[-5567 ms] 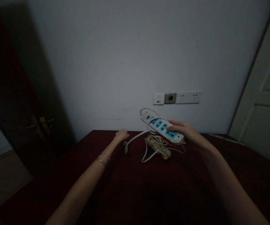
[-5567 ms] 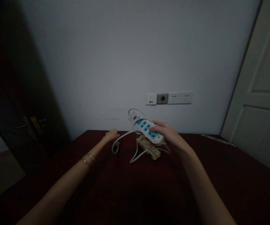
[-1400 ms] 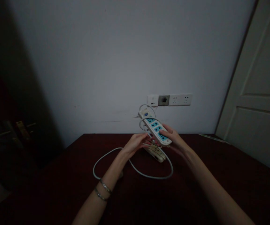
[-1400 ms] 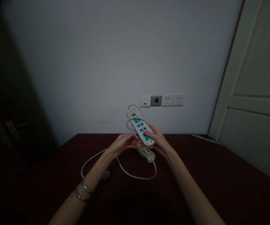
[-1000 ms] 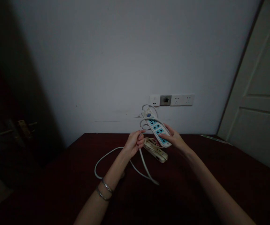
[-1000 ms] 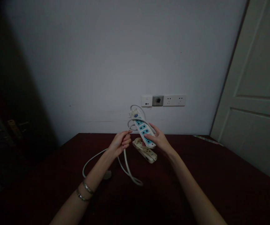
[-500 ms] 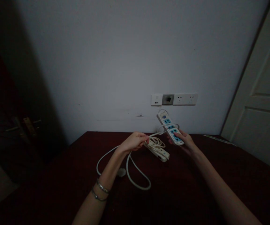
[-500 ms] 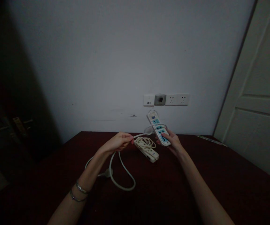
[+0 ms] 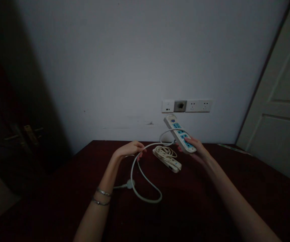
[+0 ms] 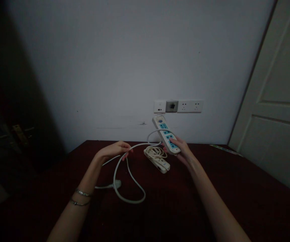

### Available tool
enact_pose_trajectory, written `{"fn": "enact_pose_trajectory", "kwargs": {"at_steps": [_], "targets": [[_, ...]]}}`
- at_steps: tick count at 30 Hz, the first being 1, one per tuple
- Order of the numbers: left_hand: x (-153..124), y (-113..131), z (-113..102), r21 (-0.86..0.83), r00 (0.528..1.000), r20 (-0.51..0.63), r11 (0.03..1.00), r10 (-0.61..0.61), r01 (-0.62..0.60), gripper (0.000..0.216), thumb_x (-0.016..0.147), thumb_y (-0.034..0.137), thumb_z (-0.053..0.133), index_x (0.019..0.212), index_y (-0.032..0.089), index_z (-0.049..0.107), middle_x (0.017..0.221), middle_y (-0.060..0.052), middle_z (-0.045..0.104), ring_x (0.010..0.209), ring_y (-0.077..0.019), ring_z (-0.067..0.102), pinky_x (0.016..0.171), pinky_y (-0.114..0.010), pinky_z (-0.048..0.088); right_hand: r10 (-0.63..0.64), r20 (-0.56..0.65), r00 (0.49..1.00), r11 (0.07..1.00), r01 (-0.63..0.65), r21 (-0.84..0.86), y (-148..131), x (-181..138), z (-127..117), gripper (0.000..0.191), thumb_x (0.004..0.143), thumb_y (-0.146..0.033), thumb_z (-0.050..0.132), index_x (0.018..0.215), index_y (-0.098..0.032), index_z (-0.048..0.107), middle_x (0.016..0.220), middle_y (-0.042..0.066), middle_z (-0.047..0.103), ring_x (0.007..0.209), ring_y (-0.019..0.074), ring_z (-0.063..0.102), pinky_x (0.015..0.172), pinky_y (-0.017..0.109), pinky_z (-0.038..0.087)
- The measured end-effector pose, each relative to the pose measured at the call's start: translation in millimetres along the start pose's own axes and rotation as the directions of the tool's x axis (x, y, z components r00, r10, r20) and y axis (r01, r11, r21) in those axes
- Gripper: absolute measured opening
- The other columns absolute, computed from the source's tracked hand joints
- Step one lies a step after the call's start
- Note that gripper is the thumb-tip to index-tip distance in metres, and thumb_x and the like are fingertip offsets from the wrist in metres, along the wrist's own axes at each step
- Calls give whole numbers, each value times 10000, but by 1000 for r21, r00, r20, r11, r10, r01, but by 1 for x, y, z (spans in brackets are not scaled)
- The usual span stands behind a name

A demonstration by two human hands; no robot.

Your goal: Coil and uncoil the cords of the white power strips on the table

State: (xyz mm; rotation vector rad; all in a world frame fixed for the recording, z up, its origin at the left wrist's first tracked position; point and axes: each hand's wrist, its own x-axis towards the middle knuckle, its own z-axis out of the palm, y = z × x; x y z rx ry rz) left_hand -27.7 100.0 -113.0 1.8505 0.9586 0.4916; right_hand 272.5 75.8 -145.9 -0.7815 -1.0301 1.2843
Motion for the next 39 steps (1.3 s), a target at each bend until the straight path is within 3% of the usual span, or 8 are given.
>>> {"fn": "enact_pose_trajectory", "kwargs": {"at_steps": [5, 10, 13, 16, 22, 27, 32, 39], "targets": [[12, -18, 2, 162, 1000, -8, 987, -11, 12, 246, 694, 251, 575, 898, 115, 578, 592, 3, 585, 422, -95, 498, 443, -204, 351, -5, 81, 997, 1000, 7, -27, -8, -11, 29, 519, 700, -263, 669, 1184, -199, 493, 789, 78, 699, 601, 206, 667, 512, 303, 567], [26, -6, 32, 243, 960, -166, 953, 225, -181, 206, 651, 202, 607, 840, 124, 629, 678, -30, 631, 562, -114, 557, 511, -200, 388, 51, 186, 981, 999, -50, -9, -9, -18, 44, 525, 702, -309, 671, 1182, -206, 484, 766, 81, 696, 551, 190, 654, 496, 290, 552], [37, -3, 49, 34, 980, -174, 995, 99, -95, 115, 716, 213, 536, 671, 120, 585, 581, -23, 585, 479, -101, 538, 481, -212, 401, 66, 230, 971, 998, -67, -3, -11, -22, 50, 524, 697, -323, 671, 1173, -208, 487, 766, 79, 698, 541, 190, 651, 498, 293, 549], [43, -2, 53, -234, 980, -197, 972, -10, -37, 103, 714, 210, 557, 665, 121, 554, 504, 20, 504, 372, -54, 424, 382, -176, 326, 96, 261, 961, 995, -96, -14, -11, -26, 53, 466, 704, -312, 659, 1134, -201, 516, 796, 88, 701, 598, 210, 669, 552, 321, 561], [34, 3, 41, -436, 973, -230, 894, -2, -101, 206, 784, 350, 558, 801, 145, 543, 416, 121, 235, 303, -14, 174, 325, -149, 93, 133, 268, 954, 984, -160, 81, 0, -23, 50, 351, 676, -209, 653, 1013, -153, 572, 872, 108, 699, 797, 251, 675, 699, 396, 556], [22, 6, 33, -476, 999, -34, 878, 32, -44, 313, 837, 260, 493, 1116, 124, 535, 423, 116, 250, 312, -28, 196, 335, -165, 136, 182, 150, 972, 978, -194, 71, 11, -18, 51, 276, 670, -188, 684, 928, -158, 593, 798, 75, 705, 723, 212, 678, 687, 352, 560], [12, 4, 22, -503, 975, 199, 864, 97, 17, 528, 810, 184, 511, 1319, 99, 395, 437, 89, 368, 340, -43, 306, 359, -176, 236, 192, 119, 974, 981, -194, 4, 13, -17, 51, 267, 660, -203, 718, 894, -159, 598, 784, 59, 706, 663, 191, 675, 637, 301, 564], [-2, 9, 12, -474, 961, 247, 880, 121, 11, 560, 817, 180, 507, 1357, 144, 363, 419, 98, 328, 333, -45, 262, 341, -165, 222, 220, 254, 942, 955, -261, 140, 20, -17, 49, 253, 710, -206, 624, 955, -154, 592, 921, 94, 703, 883, 237, 667, 831, 395, 522]]}}
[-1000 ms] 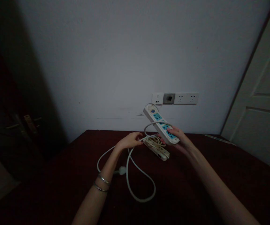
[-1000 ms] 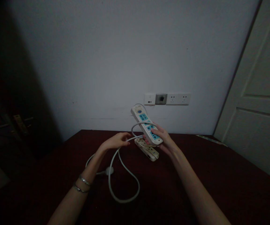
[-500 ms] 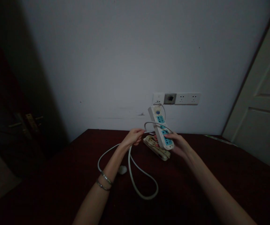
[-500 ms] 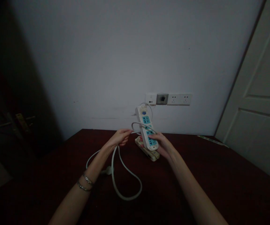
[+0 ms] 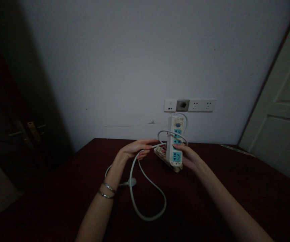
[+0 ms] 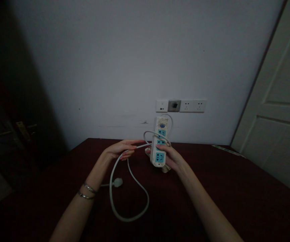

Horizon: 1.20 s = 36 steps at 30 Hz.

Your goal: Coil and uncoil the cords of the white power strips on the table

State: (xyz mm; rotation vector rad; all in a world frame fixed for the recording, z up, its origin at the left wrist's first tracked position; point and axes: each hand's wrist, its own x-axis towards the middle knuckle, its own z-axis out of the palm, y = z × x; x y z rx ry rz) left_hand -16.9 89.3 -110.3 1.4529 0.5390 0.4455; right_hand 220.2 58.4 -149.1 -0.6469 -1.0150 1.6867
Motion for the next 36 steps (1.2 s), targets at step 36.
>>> {"fn": "enact_pose_trajectory", "kwargs": {"at_steps": [36], "targets": [[25, -13, 10, 243, 978, -206, 970, 41, 10, 214, 790, 295, 543, 753, 88, 585, 660, -34, 580, 510, -63, 503, 480, -192, 384, 9, -90, 996, 943, -39, -332, -8, -8, 38, 463, 536, -206, 756, 949, -127, 562, 710, 51, 661, 588, 177, 624, 570, 320, 513]]}}
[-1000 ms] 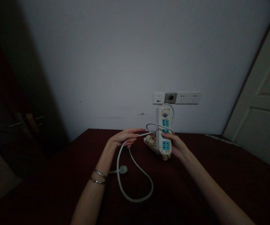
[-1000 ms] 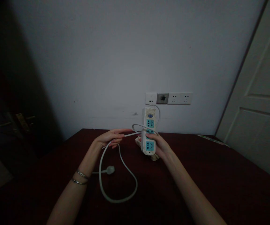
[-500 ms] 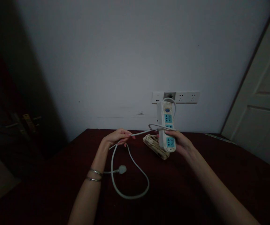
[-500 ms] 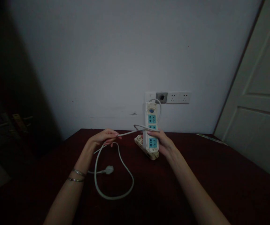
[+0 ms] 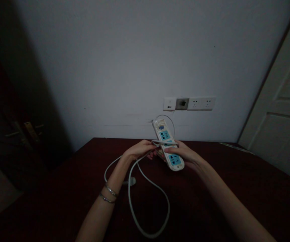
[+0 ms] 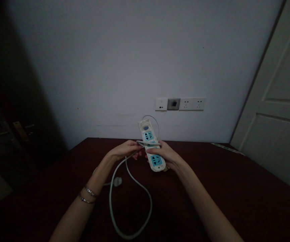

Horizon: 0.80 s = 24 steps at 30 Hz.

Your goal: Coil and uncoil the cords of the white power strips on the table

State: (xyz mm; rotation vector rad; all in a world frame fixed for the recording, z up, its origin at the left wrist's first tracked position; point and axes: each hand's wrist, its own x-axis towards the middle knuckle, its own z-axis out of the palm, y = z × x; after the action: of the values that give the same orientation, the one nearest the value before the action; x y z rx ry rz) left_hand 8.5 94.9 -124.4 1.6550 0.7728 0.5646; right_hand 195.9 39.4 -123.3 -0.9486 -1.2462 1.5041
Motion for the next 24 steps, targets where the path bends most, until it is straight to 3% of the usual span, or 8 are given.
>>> {"fn": "enact_pose_trajectory", "kwargs": {"at_steps": [4, 8, 14, 18, 24], "targets": [[5, -1, -1, -60, 980, -194, 998, -32, 21, 211, 756, 324, 572, 719, 118, 546, 495, 79, 375, 365, -14, 267, 358, -163, 136, -21, -55, 998, 998, 17, -57, -4, -2, 2, 490, 523, -197, 760, 969, -132, 568, 786, 66, 681, 607, 172, 636, 588, 301, 524], [4, -3, -12, -54, 968, -249, 997, 32, -47, 263, 724, 384, 614, 766, 131, 554, 457, 111, 280, 349, -19, 194, 359, -182, 96, -51, -165, 985, 992, 31, -119, -6, 2, -1, 485, 552, -194, 753, 1006, -125, 597, 808, 69, 696, 601, 163, 645, 573, 269, 527], [1, -5, -24, -39, 979, -187, 995, 78, -87, 299, 694, 409, 652, 704, 135, 534, 469, 106, 267, 363, -18, 181, 369, -194, 90, -134, -254, 958, 984, 97, -151, -9, 3, -15, 542, 552, -194, 769, 1072, -161, 620, 836, 39, 708, 610, 150, 653, 536, 221, 521], [-2, -4, -23, 9, 986, -138, 995, 98, -97, 314, 713, 421, 639, 758, 114, 599, 485, 90, 297, 381, -22, 212, 384, -201, 109, -116, -297, 948, 993, 106, -48, -10, 5, -21, 590, 561, -195, 761, 1122, -153, 585, 786, 52, 709, 577, 175, 657, 528, 257, 536], [-8, 8, -12, 172, 979, -170, 981, 116, -86, 430, 711, 452, 631, 927, 84, 678, 477, 73, 347, 415, -36, 249, 415, -201, 143, -101, -282, 954, 988, 130, 85, -8, 17, -31, 397, 623, -189, 705, 1001, -145, 591, 732, 61, 698, 571, 207, 665, 504, 289, 549]]}}
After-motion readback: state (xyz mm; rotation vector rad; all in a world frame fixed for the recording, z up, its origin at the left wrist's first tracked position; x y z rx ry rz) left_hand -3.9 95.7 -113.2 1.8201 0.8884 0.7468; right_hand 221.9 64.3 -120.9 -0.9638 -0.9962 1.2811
